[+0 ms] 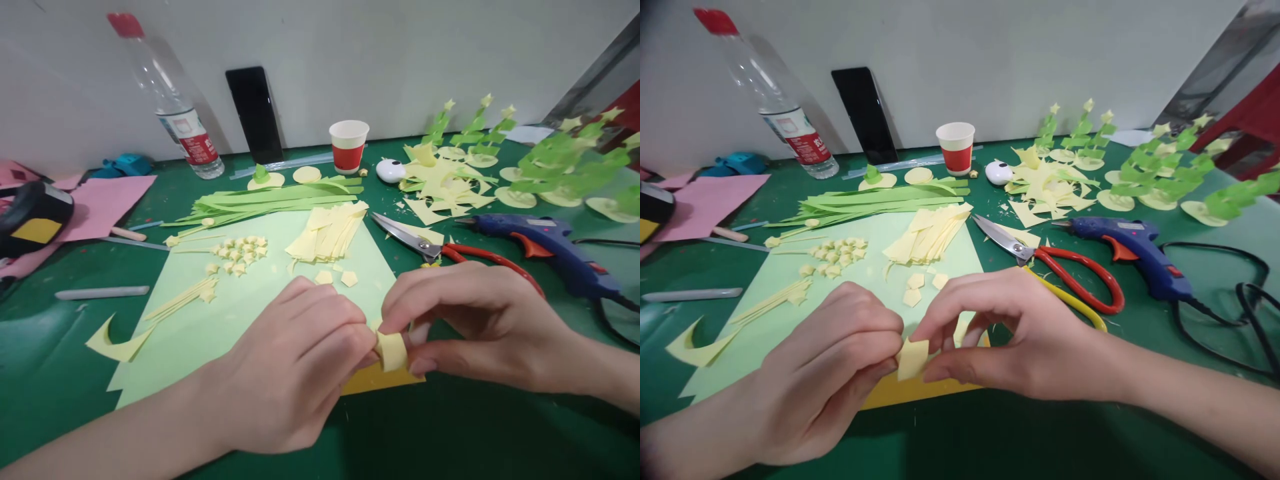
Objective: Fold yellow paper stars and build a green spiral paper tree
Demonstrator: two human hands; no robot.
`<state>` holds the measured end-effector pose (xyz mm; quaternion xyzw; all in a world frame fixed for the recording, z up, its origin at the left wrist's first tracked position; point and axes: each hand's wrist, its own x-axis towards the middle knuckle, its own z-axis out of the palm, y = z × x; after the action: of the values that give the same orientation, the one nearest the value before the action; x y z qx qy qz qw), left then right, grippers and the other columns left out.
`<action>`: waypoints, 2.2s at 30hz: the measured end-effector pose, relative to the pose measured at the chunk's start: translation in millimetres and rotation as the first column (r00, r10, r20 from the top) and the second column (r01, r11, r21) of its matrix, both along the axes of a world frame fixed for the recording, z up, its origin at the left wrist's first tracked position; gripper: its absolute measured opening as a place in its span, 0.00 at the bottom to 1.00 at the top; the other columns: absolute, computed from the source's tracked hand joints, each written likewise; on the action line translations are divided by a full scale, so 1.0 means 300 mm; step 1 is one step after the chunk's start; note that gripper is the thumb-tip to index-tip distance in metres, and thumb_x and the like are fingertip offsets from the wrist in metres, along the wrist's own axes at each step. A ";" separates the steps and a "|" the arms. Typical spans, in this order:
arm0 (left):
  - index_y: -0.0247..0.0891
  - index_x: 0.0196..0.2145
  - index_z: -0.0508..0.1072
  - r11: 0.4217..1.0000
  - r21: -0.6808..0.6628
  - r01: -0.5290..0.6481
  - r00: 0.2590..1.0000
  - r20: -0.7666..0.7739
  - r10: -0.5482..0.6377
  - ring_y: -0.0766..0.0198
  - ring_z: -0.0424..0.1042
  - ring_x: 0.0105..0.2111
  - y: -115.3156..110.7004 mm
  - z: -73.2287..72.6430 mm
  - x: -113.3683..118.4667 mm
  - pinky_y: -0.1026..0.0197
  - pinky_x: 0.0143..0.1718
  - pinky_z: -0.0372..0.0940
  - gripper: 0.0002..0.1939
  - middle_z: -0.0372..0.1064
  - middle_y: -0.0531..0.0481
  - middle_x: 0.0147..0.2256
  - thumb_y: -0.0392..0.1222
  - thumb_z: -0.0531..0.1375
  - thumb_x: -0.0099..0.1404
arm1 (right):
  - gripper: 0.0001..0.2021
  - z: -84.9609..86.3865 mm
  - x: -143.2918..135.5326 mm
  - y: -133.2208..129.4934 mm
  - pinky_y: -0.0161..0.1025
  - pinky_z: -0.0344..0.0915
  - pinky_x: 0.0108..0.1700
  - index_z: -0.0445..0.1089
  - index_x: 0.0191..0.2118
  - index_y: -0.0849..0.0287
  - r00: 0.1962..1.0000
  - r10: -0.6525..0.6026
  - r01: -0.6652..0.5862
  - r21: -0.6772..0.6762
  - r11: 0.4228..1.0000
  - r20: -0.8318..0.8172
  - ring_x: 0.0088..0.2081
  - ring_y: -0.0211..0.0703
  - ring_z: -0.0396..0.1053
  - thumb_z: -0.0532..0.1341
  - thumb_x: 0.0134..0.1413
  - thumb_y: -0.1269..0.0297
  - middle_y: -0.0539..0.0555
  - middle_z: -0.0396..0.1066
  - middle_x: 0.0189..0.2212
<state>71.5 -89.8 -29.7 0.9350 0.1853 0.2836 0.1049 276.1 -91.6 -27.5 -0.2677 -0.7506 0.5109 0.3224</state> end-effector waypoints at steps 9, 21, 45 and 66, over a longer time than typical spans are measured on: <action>0.33 0.34 0.62 0.997 -0.068 -0.048 0.997 0.052 0.051 0.67 0.62 0.30 -0.002 0.012 0.014 0.63 0.29 0.57 0.05 0.65 0.50 0.29 0.27 0.49 0.64 | 0.08 -0.011 -0.007 -0.010 0.27 0.67 0.28 0.68 0.37 0.59 0.997 -0.075 0.076 0.102 0.992 -0.013 0.31 0.33 0.67 0.64 0.48 0.69 0.50 0.69 0.31; 0.35 0.30 0.61 0.993 0.103 -0.065 0.997 -0.032 0.069 0.68 0.59 0.25 -0.003 0.002 0.008 0.62 0.29 0.53 0.10 0.64 0.54 0.27 0.35 0.45 0.69 | 0.05 -0.001 -0.010 -0.019 0.26 0.67 0.28 0.68 0.33 0.60 0.994 -0.106 0.105 0.132 0.986 -0.003 0.30 0.32 0.67 0.64 0.47 0.71 0.49 0.69 0.29; 0.35 0.29 0.62 0.996 0.083 0.026 1.000 -0.001 -0.026 0.68 0.56 0.23 -0.024 -0.001 0.000 0.61 0.30 0.54 0.10 0.62 0.54 0.24 0.27 0.46 0.64 | 0.04 -0.004 -0.014 -0.031 0.26 0.69 0.30 0.65 0.33 0.63 0.994 0.055 -0.053 0.022 0.998 -0.095 0.33 0.33 0.68 0.61 0.50 0.75 0.52 0.70 0.31; 0.36 0.28 0.62 0.992 0.107 -0.061 0.998 -0.008 0.062 0.70 0.58 0.23 -0.014 0.001 0.010 0.61 0.30 0.51 0.11 0.65 0.57 0.26 0.35 0.46 0.69 | 0.08 -0.025 -0.023 -0.037 0.25 0.68 0.27 0.69 0.30 0.58 0.982 -0.144 0.143 -0.014 0.990 -0.125 0.28 0.33 0.70 0.68 0.41 0.70 0.47 0.71 0.25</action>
<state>74.3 -93.9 -29.3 0.9347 0.1994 0.2907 0.0451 269.3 -102.7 -35.1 -0.2890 -0.7063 0.5040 0.4045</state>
